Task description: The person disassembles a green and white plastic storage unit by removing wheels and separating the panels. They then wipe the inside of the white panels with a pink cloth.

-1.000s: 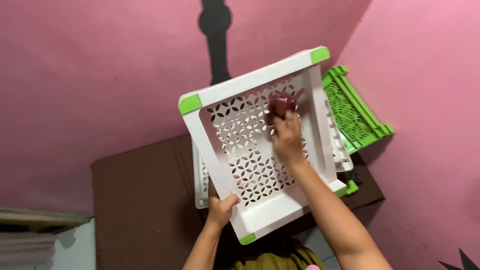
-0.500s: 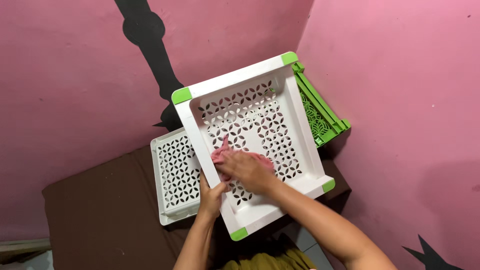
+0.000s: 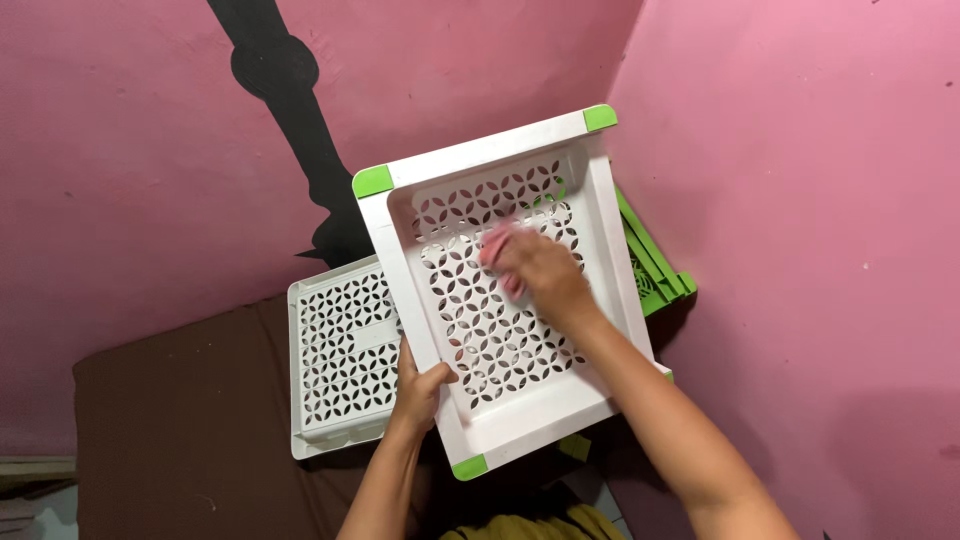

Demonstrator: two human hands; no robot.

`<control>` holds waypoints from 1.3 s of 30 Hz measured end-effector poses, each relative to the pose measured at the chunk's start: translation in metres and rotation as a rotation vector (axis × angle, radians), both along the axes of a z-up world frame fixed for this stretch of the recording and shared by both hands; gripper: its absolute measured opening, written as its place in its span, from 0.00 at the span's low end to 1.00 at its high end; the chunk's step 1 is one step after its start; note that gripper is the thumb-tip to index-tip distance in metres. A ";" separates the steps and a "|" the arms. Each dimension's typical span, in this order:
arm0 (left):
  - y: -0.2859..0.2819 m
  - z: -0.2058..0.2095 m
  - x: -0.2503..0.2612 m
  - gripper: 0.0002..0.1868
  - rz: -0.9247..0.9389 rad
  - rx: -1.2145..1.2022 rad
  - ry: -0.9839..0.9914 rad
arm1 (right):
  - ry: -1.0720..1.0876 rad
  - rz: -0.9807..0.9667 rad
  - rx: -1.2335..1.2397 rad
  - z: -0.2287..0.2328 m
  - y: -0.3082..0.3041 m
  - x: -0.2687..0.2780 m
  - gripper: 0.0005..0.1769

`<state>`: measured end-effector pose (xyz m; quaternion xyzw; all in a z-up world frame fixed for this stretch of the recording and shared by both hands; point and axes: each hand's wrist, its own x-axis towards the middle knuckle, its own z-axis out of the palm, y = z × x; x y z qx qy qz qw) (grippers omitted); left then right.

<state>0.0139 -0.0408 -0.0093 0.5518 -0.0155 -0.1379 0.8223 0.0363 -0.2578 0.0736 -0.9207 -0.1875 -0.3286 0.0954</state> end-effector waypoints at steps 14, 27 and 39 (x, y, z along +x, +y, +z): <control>-0.012 -0.001 0.018 0.37 0.044 -0.026 0.023 | 0.149 0.130 0.063 -0.016 0.005 0.034 0.21; 0.023 0.006 0.010 0.28 0.277 -0.042 -0.048 | 0.134 0.345 -0.080 -0.033 0.043 0.004 0.14; 0.054 -0.037 -0.006 0.05 0.493 0.285 -0.435 | 0.493 0.518 -0.002 -0.030 0.052 -0.016 0.20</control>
